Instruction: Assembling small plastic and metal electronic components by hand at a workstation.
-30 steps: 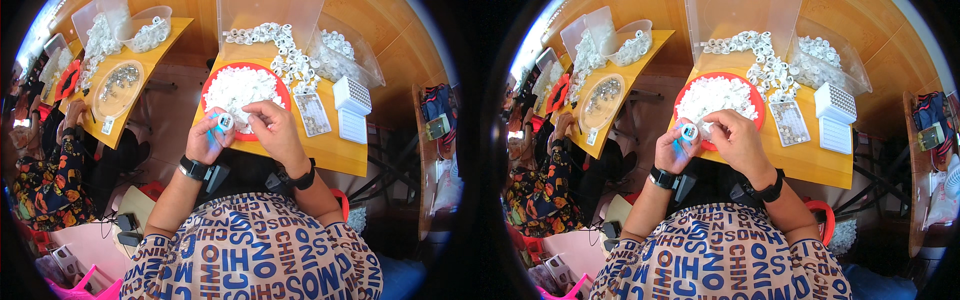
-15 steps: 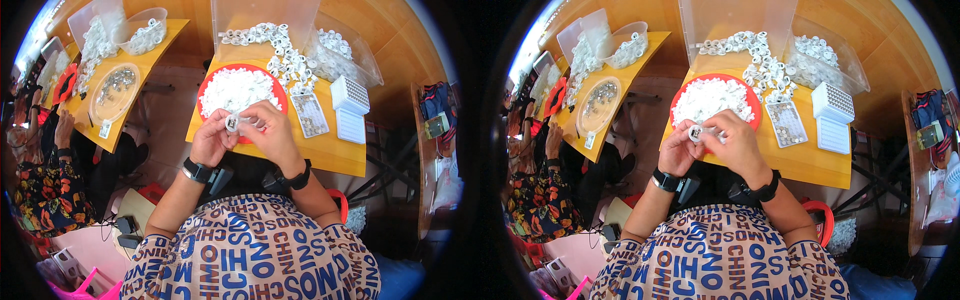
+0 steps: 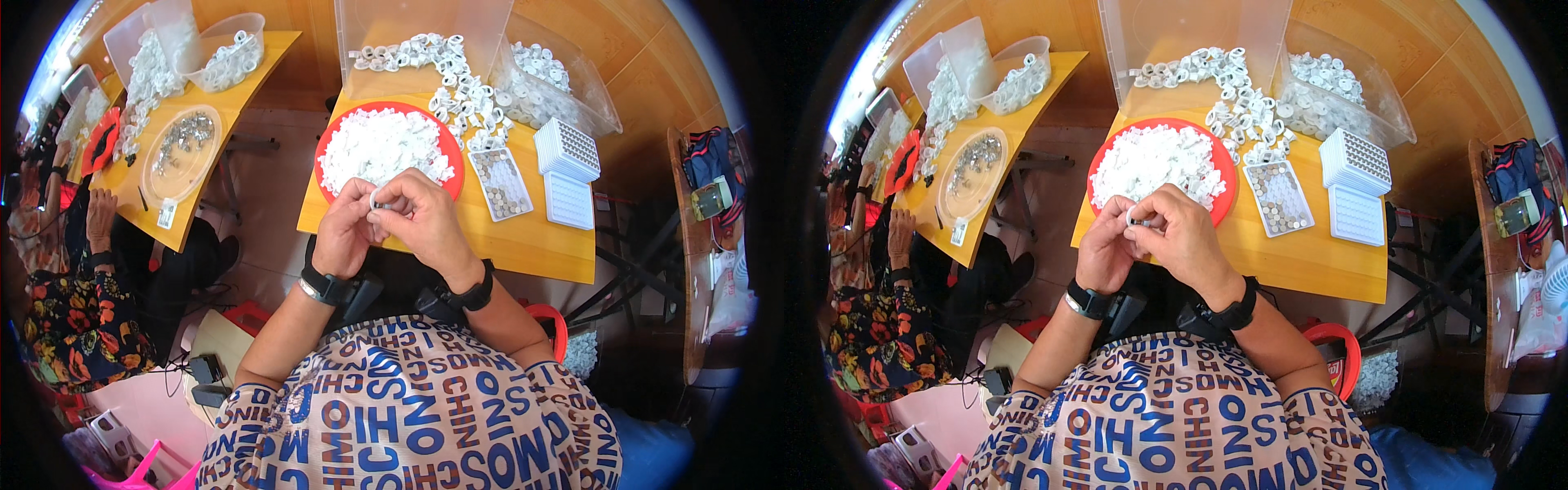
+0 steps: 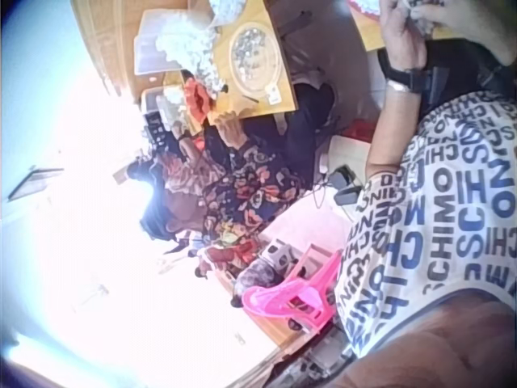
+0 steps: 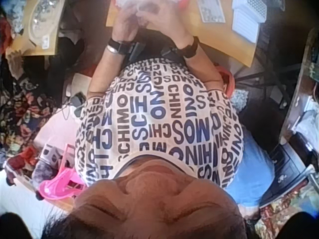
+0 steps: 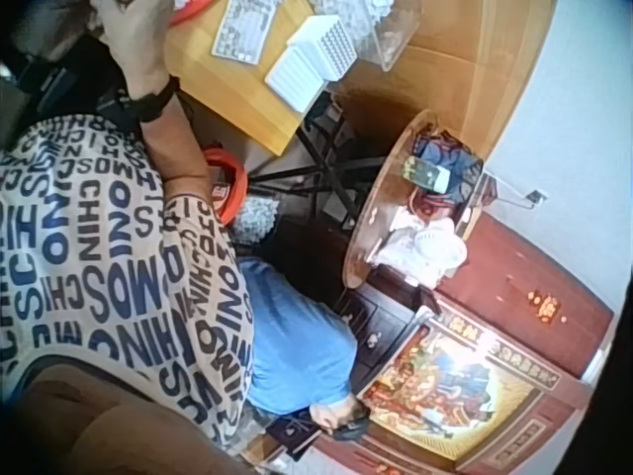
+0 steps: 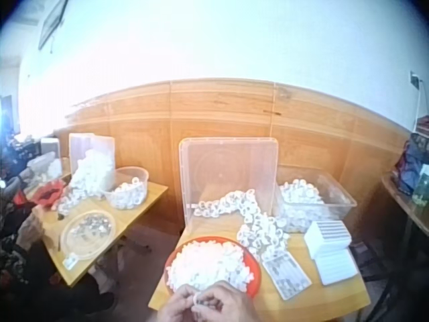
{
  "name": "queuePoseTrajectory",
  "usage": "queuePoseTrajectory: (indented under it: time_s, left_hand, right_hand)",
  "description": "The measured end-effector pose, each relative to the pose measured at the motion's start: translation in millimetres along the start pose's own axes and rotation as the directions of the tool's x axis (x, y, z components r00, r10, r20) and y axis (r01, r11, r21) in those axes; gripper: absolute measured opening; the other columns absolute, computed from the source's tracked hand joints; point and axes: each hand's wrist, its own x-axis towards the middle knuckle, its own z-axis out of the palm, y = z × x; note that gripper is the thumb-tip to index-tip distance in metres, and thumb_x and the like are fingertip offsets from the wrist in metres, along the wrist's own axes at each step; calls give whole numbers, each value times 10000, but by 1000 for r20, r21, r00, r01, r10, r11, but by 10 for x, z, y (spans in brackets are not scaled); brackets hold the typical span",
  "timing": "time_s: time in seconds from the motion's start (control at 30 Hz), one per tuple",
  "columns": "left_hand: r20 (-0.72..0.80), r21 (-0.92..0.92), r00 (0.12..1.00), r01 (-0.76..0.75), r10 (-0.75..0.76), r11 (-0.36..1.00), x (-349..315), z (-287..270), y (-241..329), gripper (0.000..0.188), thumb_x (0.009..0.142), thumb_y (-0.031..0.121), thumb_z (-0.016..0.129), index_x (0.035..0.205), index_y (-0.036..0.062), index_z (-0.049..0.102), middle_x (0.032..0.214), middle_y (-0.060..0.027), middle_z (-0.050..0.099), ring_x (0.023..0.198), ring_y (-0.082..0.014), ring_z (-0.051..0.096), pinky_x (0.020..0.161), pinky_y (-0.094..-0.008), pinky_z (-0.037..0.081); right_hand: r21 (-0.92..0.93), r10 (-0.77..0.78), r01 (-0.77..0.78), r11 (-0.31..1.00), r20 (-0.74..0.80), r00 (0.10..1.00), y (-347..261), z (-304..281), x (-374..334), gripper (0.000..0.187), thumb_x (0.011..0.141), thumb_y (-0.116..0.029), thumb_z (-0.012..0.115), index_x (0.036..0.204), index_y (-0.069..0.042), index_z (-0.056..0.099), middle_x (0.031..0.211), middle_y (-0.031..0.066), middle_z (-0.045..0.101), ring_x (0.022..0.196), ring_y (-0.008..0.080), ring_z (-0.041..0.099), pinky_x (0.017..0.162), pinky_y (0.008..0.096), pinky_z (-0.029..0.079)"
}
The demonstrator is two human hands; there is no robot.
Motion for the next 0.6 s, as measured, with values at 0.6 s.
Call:
queuePoseTrajectory:
  time_s: [0.6]
  left_hand:
    - [86, -239, 993, -58, 81, 969, -10, -370, 153, 185, 939, 137, 517, 1083, 24, 489, 976, -110, 606, 856, -195, 618, 708, -307, 540]
  right_hand:
    - [-239, 183, -212, 948, -139, 973, 476, -746, -32, 140, 815, -97, 662, 913, 4, 660, 813, 135, 663, 704, 217, 647, 640, 302, 497]
